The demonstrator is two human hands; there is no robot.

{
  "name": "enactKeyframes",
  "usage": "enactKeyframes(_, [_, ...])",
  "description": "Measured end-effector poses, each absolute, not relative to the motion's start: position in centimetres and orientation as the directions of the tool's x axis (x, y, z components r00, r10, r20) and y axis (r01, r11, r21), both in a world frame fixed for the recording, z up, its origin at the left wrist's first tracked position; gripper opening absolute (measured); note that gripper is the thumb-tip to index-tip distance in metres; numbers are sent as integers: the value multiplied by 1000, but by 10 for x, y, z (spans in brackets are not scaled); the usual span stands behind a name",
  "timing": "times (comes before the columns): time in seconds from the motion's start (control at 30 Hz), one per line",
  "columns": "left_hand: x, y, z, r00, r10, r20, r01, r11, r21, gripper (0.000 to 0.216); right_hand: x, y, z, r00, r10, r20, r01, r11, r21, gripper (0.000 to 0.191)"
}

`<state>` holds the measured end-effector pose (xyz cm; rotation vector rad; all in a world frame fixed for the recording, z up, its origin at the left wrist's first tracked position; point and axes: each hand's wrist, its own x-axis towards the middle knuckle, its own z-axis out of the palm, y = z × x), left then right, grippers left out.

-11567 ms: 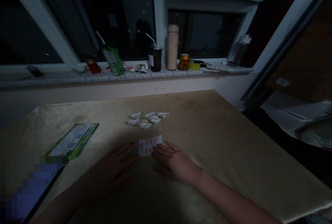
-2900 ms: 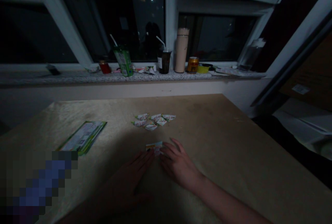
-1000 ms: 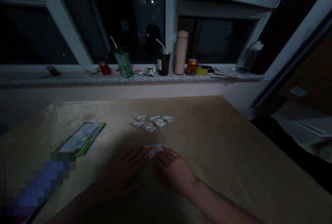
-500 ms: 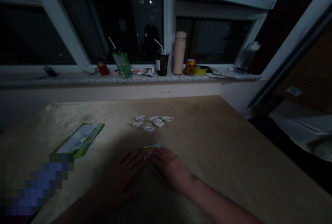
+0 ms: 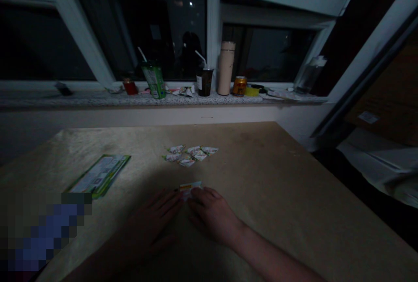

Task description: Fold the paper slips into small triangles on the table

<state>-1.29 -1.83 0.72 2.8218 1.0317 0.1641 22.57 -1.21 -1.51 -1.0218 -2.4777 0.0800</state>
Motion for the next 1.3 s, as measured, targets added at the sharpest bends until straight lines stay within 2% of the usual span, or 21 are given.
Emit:
enactKeyframes(0.5, [-15,-18,-2,759,648,62,643,-761,89,57,227,-12,-18,-622,701,348,645,711,-279,31])
enactKeyframes(0.67, [-17,-16,-4,766,634,103,627,-773,96,56,227,-12,-18,-618,705,348,634,709,-309,30])
enactKeyframes(0.93, [-21,-17,-1,769,638,46,629,-767,124,59,228,-12,-19,-617,706,349,625,708,-329,31])
enactKeyframes(1.3, [-21,-15,3,787,615,46,610,-788,88,56,225,-12,-13,-639,679,361,630,732,-260,33])
